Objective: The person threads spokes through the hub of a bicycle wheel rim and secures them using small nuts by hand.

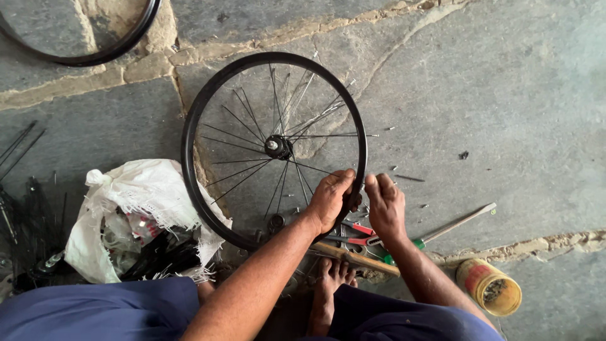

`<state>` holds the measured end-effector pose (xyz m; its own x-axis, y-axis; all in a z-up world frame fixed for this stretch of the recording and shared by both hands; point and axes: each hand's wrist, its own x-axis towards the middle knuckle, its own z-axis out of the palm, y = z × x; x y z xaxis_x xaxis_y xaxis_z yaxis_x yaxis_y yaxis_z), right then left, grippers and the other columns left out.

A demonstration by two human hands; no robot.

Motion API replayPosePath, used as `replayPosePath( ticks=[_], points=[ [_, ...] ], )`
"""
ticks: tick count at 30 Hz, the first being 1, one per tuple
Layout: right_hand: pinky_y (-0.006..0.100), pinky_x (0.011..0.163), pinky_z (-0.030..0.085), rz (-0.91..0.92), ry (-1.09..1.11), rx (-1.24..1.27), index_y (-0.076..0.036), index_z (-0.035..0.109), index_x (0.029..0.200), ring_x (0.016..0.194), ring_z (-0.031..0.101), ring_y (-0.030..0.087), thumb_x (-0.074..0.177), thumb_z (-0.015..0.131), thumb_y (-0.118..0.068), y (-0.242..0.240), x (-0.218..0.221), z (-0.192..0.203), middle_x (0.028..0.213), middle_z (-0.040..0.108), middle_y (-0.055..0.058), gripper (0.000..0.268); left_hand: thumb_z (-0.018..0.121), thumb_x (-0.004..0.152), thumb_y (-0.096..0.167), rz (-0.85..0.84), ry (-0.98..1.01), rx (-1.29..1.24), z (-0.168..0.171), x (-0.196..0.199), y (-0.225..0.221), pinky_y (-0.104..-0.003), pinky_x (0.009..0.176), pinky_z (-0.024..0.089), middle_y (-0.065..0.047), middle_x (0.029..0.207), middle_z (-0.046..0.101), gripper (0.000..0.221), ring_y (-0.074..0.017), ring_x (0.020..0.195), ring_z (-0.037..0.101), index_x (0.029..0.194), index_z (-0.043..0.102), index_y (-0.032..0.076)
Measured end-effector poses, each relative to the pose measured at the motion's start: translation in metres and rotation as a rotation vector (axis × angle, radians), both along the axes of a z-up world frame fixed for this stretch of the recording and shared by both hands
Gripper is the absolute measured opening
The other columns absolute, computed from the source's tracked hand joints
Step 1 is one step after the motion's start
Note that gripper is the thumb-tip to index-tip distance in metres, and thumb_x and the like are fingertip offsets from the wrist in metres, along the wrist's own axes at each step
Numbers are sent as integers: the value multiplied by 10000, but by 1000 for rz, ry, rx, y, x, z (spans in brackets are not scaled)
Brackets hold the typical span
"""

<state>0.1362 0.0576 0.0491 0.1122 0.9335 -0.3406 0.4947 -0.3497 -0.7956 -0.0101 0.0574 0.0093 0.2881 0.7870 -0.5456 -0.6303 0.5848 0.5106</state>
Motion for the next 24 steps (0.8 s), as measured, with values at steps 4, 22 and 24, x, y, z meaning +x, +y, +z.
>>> replayPosePath(
  ticks=[4, 22, 24],
  points=[
    [328, 565, 390, -16, 84, -32, -22, 512, 818, 646, 463, 114, 1098, 524, -436, 0, 2, -2, 686, 503, -18, 500, 574, 1040, 364, -35, 44, -28, 2, -2, 0, -306, 561, 510, -17, 719, 606, 304, -144, 634, 633, 933, 669, 95],
    [267, 578, 415, 53, 121, 90, -54, 563, 860, 670, 468, 67, 1069, 523, -443, -1, 8, -5, 710, 539, -34, 444, 603, 1064, 374, 18, -50, -4, -1, -1, -2, -324, 557, 539, -42, 744, 630, 343, -165, 652, 663, 879, 595, 84],
    [247, 572, 429, 117, 19, 245, -43, 562, 949, 651, 497, 55, 1059, 527, -443, -8, 8, -14, 719, 554, -46, 416, 601, 1045, 366, 27, -29, -37, -4, -1, -3, -323, 556, 542, -32, 743, 623, 314, -175, 637, 663, 887, 605, 94]
  ],
)
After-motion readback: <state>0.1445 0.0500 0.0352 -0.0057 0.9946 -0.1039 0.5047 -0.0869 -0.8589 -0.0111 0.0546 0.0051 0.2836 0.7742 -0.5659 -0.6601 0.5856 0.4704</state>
